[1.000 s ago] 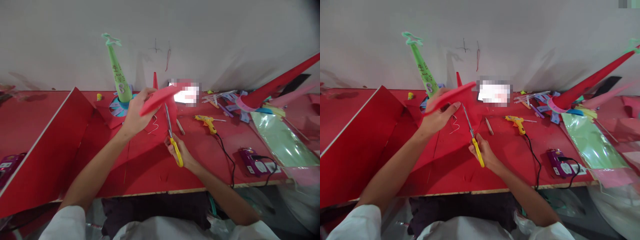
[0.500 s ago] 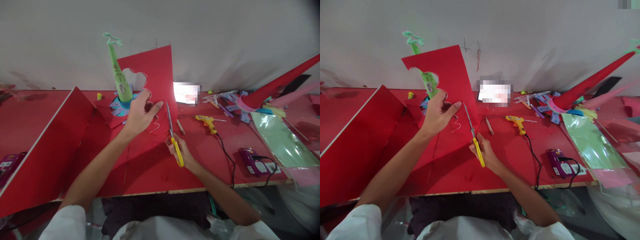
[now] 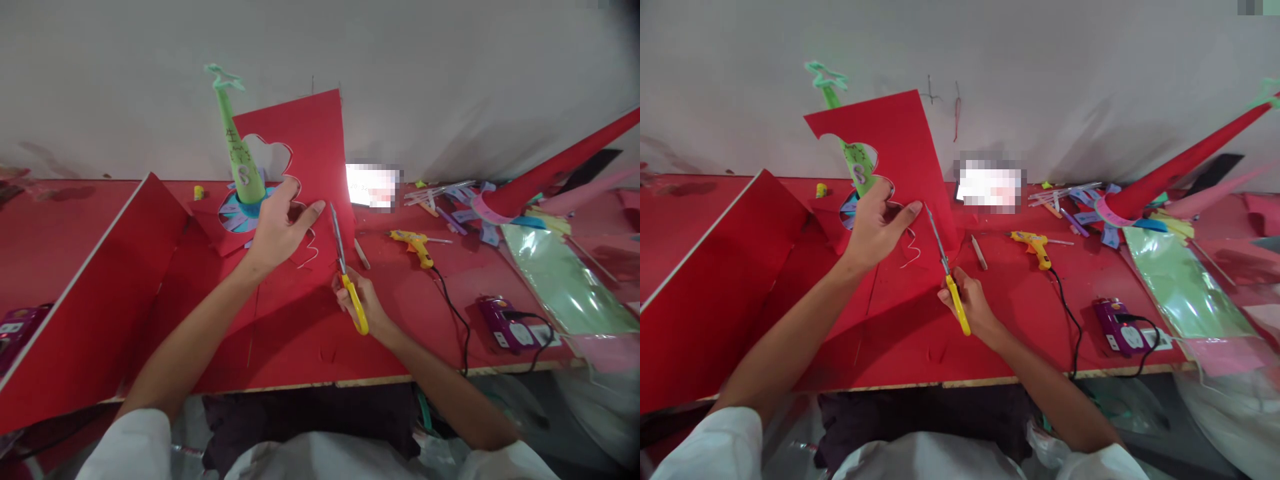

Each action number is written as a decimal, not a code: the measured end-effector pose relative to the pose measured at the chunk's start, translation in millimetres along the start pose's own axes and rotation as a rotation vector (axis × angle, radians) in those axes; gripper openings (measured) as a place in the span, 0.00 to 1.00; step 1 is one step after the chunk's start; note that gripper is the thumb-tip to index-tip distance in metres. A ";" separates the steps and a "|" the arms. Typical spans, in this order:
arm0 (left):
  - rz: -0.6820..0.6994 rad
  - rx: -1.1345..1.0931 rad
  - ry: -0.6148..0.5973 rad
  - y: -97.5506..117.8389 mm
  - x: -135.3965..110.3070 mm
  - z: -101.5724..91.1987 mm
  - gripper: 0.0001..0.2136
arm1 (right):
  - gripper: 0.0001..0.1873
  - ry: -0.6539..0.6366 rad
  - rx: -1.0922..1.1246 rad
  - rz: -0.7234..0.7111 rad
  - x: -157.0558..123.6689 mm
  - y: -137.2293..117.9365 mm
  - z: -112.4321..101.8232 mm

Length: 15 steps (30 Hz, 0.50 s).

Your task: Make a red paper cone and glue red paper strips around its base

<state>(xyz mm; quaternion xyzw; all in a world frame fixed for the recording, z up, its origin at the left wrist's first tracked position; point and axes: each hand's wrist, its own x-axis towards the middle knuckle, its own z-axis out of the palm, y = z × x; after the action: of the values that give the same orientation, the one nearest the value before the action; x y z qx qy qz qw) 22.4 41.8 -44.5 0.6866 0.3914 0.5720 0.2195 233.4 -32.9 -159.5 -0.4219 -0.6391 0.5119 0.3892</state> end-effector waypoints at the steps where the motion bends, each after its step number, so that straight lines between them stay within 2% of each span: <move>1: 0.008 0.012 0.007 0.1 0.2 0.1 0.26 | 0.38 -0.003 -0.006 0.001 0.0 -0.9 -0.3; 15: 0.059 0.035 0.035 -0.6 1.2 -0.8 0.26 | 0.34 0.033 -0.063 0.015 -0.4 -4.8 -2.6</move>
<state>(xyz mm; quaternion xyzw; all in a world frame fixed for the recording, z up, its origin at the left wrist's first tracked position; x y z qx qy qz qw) 21.5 43.0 -44.0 0.6914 0.3848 0.5833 0.1833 235.3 -33.0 -154.4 -0.4473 -0.6450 0.4875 0.3824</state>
